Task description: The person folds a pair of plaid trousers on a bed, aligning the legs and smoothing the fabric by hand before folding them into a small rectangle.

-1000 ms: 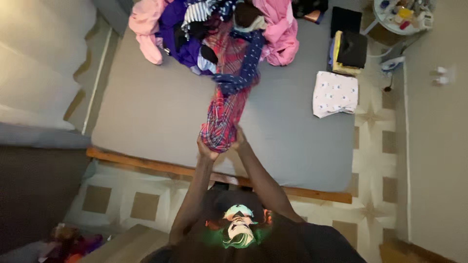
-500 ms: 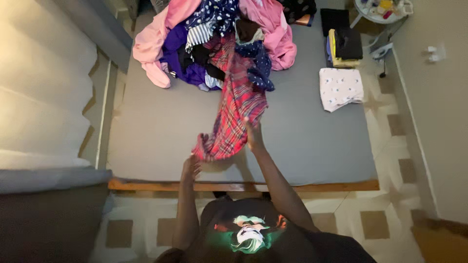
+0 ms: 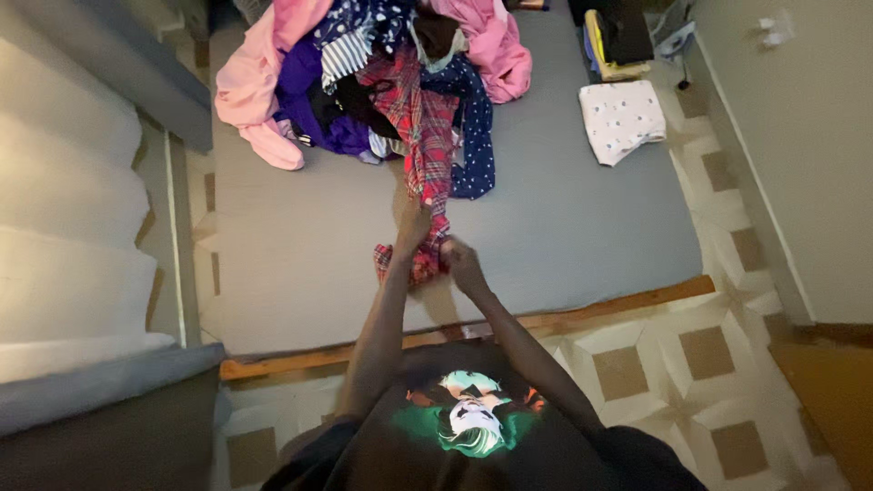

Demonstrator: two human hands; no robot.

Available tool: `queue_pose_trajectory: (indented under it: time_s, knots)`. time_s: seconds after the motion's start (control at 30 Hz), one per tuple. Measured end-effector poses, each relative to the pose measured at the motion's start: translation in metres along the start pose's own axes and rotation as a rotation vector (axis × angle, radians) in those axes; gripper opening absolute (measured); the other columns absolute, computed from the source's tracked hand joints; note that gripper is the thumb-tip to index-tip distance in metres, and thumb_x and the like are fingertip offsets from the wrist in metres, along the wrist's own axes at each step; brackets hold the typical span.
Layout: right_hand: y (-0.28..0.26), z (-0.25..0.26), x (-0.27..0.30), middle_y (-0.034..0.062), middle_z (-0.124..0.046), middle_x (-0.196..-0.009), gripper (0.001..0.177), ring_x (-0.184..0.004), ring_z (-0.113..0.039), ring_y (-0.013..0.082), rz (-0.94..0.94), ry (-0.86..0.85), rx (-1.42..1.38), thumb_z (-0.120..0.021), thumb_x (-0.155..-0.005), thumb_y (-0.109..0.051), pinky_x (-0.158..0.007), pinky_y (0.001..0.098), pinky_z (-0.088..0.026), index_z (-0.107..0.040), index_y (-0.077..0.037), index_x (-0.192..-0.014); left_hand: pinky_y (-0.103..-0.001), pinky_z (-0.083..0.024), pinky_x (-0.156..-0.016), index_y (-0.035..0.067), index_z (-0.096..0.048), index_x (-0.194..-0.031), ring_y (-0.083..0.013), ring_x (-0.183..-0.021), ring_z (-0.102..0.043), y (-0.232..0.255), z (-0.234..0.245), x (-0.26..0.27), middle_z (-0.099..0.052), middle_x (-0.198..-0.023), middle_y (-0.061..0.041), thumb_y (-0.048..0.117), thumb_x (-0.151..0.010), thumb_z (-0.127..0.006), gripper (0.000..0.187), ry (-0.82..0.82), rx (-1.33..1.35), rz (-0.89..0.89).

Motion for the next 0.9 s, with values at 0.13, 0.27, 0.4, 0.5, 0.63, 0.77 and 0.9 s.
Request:
queue_pose_trajectory:
  time_s: [0.13, 0.27, 0.4, 0.5, 0.63, 0.77, 0.9]
  knots:
    - [0.028, 0.014, -0.009, 0.0124, -0.065, -0.095, 0.041, -0.082, -0.058, 0.0258, -0.339, 0.092, -0.74, -0.059, -0.111, -0.044, -0.074, 0.0461, -0.045, -0.065, -0.004, -0.118, -0.046, -0.051, -0.097, -0.004, -0.061, -0.135, -0.0355, -0.105, -0.068, -0.005, -0.003, -0.001, -0.071, -0.115, -0.028, 0.036, -0.111, -0.053, 0.047, -0.148, -0.162, 0.026]
    - [0.034, 0.011, -0.052, 0.0124, -0.065, -0.105, 0.037, -0.093, -0.061, 0.0258, -0.456, 0.066, -1.026, -0.065, -0.103, -0.036, -0.085, 0.047, -0.049, -0.063, -0.004, -0.122, -0.041, -0.045, -0.107, 0.0, -0.044, -0.149, -0.0297, -0.122, -0.059, 0.009, -0.014, 0.032, -0.063, -0.131, -0.02, 0.034, -0.106, -0.063, 0.058, -0.377, 0.379, -0.129]
    - [-0.001, 0.043, -0.097, 0.0123, -0.064, -0.115, 0.04, -0.104, -0.064, 0.0257, -0.067, -0.006, -0.692, -0.072, -0.095, -0.028, -0.095, 0.0478, -0.053, -0.06, -0.004, -0.125, -0.044, -0.048, -0.094, -0.012, -0.059, -0.128, -0.0266, -0.098, -0.053, 0.005, 0.023, 0.068, -0.057, -0.101, -0.012, 0.038, -0.117, -0.058, 0.051, -0.548, 0.417, -0.064]
    - [-0.022, 0.058, -0.111, 0.0123, -0.064, -0.123, 0.047, -0.113, -0.067, 0.0257, -0.121, -0.003, -0.825, -0.076, -0.089, -0.022, -0.103, 0.0484, -0.055, -0.058, -0.004, -0.128, -0.039, -0.046, -0.107, 0.0, -0.051, -0.147, -0.0265, -0.125, -0.058, -0.02, 0.081, 0.059, -0.062, -0.133, -0.012, 0.036, -0.106, -0.058, 0.055, -0.327, 0.43, -0.075]
    - [-0.045, 0.076, -0.123, 0.0103, -0.07, -0.113, 0.037, -0.102, -0.073, 0.0234, -0.301, 0.075, -1.148, -0.073, -0.088, -0.015, -0.095, 0.0413, -0.06, -0.06, -0.005, -0.121, -0.036, -0.049, -0.106, 0.014, -0.046, -0.148, -0.0198, -0.123, -0.063, -0.066, 0.132, 0.056, -0.065, -0.134, -0.008, 0.039, -0.1, -0.053, 0.054, -0.159, 0.897, 0.114]
    - [-0.04, 0.075, -0.127, 0.0056, -0.067, -0.114, 0.04, -0.095, -0.065, 0.0175, -0.224, 0.087, -1.054, -0.079, -0.096, -0.013, -0.084, 0.0339, -0.054, -0.06, -0.003, -0.13, -0.041, -0.051, -0.099, 0.0, -0.057, -0.142, -0.0268, -0.116, -0.061, -0.065, 0.147, 0.059, -0.064, -0.13, -0.018, 0.034, -0.102, -0.068, 0.054, 0.213, 0.206, 0.114]
    - [-0.024, 0.043, -0.123, 0.0022, -0.067, -0.108, 0.043, -0.096, -0.067, 0.0142, -0.246, 0.24, -0.784, -0.08, -0.09, -0.015, -0.087, 0.033, -0.056, -0.056, -0.004, -0.124, -0.045, -0.05, -0.095, 0.002, -0.047, -0.143, -0.0342, -0.115, -0.059, 0.009, 0.065, 0.07, -0.06, -0.129, -0.022, 0.031, -0.083, -0.083, 0.076, 0.157, -0.178, -0.093]
Point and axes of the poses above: each hand's wrist, its own x-axis away from the middle knuckle, its own z-axis out of the back of the hand, y = z × x, the point moved 7 cm from there along -x, towards the middle knuckle
